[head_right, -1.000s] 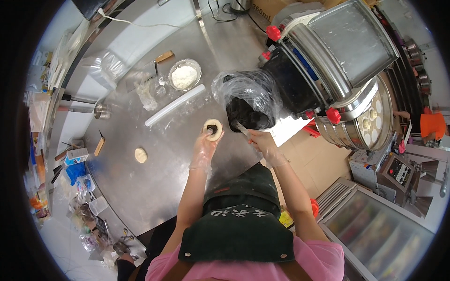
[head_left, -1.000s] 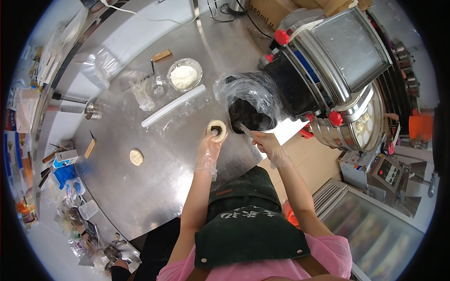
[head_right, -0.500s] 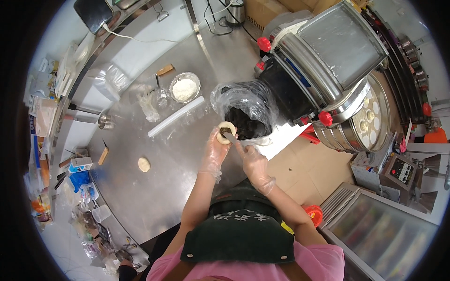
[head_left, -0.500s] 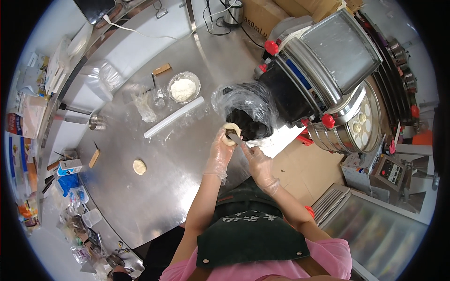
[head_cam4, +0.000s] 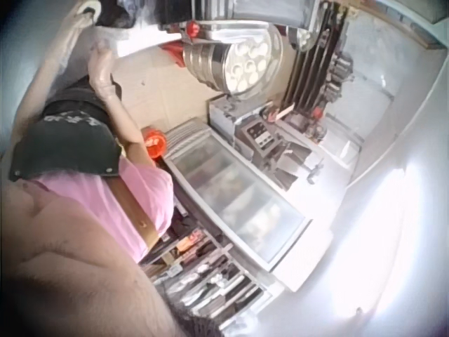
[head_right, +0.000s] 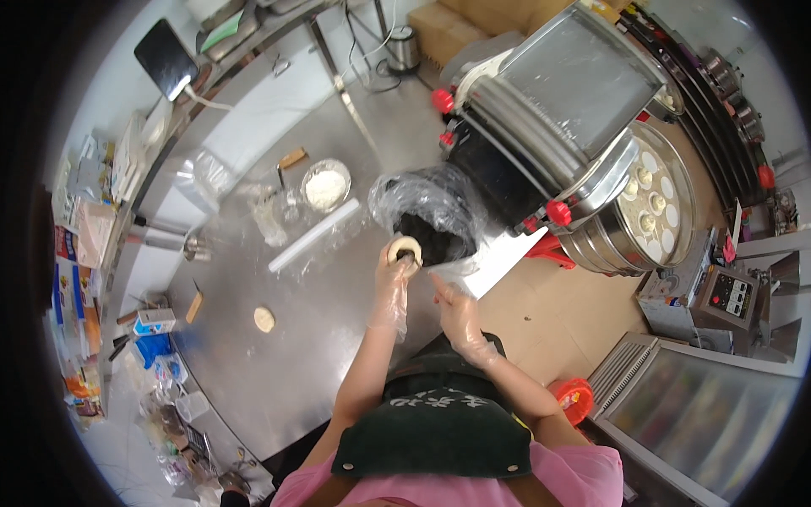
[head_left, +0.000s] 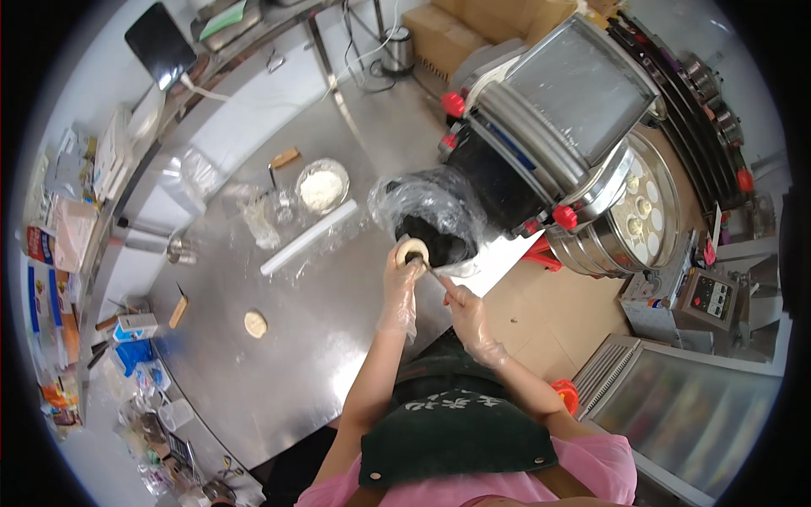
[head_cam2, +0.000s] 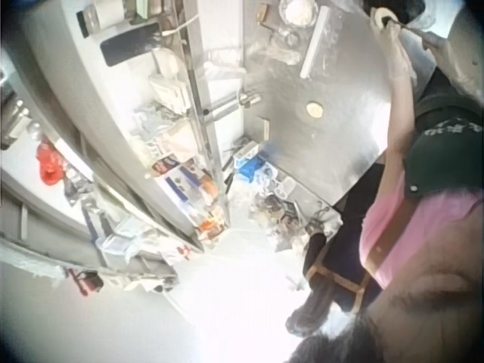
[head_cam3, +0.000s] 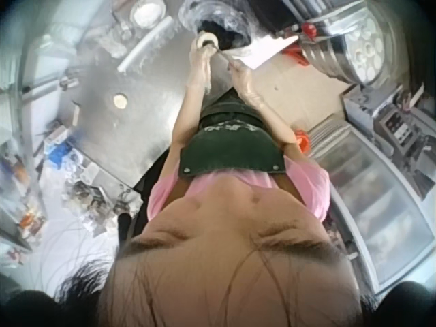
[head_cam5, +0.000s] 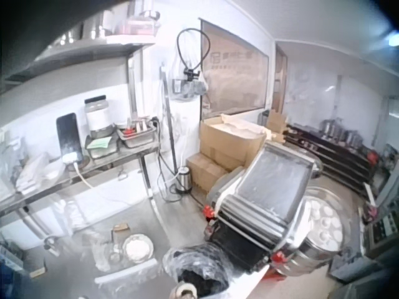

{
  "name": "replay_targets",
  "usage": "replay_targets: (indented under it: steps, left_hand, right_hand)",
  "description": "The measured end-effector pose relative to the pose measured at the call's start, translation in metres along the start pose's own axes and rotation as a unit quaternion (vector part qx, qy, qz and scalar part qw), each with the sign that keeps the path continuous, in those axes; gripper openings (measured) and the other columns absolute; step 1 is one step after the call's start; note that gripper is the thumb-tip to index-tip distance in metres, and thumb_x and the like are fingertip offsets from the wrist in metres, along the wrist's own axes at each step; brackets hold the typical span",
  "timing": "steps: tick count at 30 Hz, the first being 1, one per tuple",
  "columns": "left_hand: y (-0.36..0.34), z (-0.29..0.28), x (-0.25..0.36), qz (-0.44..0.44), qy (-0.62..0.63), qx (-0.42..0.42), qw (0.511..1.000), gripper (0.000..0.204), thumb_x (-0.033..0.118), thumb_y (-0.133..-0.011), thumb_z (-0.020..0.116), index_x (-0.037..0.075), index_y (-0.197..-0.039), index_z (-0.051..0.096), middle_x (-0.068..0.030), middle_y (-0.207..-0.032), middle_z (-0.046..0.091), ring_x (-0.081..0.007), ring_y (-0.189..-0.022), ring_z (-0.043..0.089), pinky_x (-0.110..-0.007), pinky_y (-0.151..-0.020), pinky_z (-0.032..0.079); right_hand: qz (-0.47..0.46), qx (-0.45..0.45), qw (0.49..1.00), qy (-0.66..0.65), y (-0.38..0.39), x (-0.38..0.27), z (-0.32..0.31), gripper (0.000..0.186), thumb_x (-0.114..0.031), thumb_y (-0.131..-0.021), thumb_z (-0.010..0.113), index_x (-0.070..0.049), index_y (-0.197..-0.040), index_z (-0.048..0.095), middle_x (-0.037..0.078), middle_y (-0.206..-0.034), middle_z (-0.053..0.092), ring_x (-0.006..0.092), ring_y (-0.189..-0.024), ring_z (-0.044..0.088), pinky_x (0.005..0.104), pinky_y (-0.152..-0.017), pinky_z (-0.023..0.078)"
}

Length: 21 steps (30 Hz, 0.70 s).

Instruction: The person scoops filling into dough wrappers, pleats them into buns by hand, and places the buns onto steamer trays. The person then adjusts the buns on the steamer trays.

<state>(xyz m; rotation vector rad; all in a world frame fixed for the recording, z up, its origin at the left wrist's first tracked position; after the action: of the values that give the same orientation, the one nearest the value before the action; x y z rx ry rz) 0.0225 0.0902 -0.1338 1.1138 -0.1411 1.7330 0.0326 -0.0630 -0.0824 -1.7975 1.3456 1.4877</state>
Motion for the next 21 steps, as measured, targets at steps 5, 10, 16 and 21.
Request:
replay_targets:
  steps: [5, 10, 16, 21]
  left_hand:
    - [-0.014, -0.004, -0.017, -0.049, 0.007, 0.089, 0.995, 0.042, -0.002, -0.089, 0.058, 0.002, -0.130, 0.055, -0.0110, -0.112, 0.059, -0.0201, -0.096, 0.063, -0.030, -0.080, 0.057]
    - [-0.005, -0.020, -0.019, -0.001, 0.081, 0.103, 0.991, 0.044, -0.002, -0.090, 0.056, 0.004, -0.133, 0.048, -0.0148, -0.116, 0.058, -0.0299, -0.104, 0.064, -0.044, -0.089, 0.059]
    - [0.017, 0.021, -0.002, -0.003, 0.090, 0.007, 0.996, 0.052, -0.004, -0.086, 0.057, 0.005, -0.137, 0.047, -0.0166, -0.128, 0.057, -0.0330, -0.121, 0.058, -0.050, -0.101, 0.051]
    - [0.029, 0.105, -0.027, -0.102, 0.117, -0.182, 0.971, 0.059, -0.003, -0.082, 0.062, -0.004, -0.139, 0.045, -0.0199, -0.137, 0.055, -0.0355, -0.132, 0.050, -0.048, -0.114, 0.039]
  right_hand:
    - [-0.130, 0.040, 0.990, 0.038, -0.007, -0.002, -0.028, 0.042, 0.010, -0.092, 0.052, 0.000, -0.131, 0.063, 0.002, -0.082, 0.053, 0.0122, -0.077, 0.052, 0.0228, -0.079, 0.045]
    - [-0.175, 0.023, 0.847, 0.501, -0.052, 0.055, -0.019, 0.035, -0.009, -0.090, 0.055, -0.008, -0.125, 0.063, 0.011, -0.079, 0.058, 0.0229, -0.065, 0.065, 0.0376, -0.049, 0.052]
    - [-0.230, 0.063, 0.802, 0.547, -0.067, 0.088, 0.012, 0.040, -0.013, -0.085, 0.059, -0.006, -0.124, 0.061, 0.007, -0.087, 0.057, 0.0208, -0.071, 0.063, 0.0341, -0.052, 0.052]
    - [-0.256, 0.110, 0.865, 0.418, -0.023, 0.070, -0.061, 0.025, -0.014, -0.086, 0.059, -0.005, -0.110, 0.061, 0.010, -0.090, 0.056, 0.0268, -0.085, 0.060, 0.0390, -0.072, 0.050]
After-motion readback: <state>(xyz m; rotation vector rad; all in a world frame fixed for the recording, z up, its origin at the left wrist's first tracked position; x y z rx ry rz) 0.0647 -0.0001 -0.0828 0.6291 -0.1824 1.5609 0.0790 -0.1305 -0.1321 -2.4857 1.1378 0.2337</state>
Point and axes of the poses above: each hand's wrist, its own y-axis away from the middle knuckle, its own z-axis out of the palm, x = y × z, the point moved 3 cm from there along -y, towards the middle knuckle
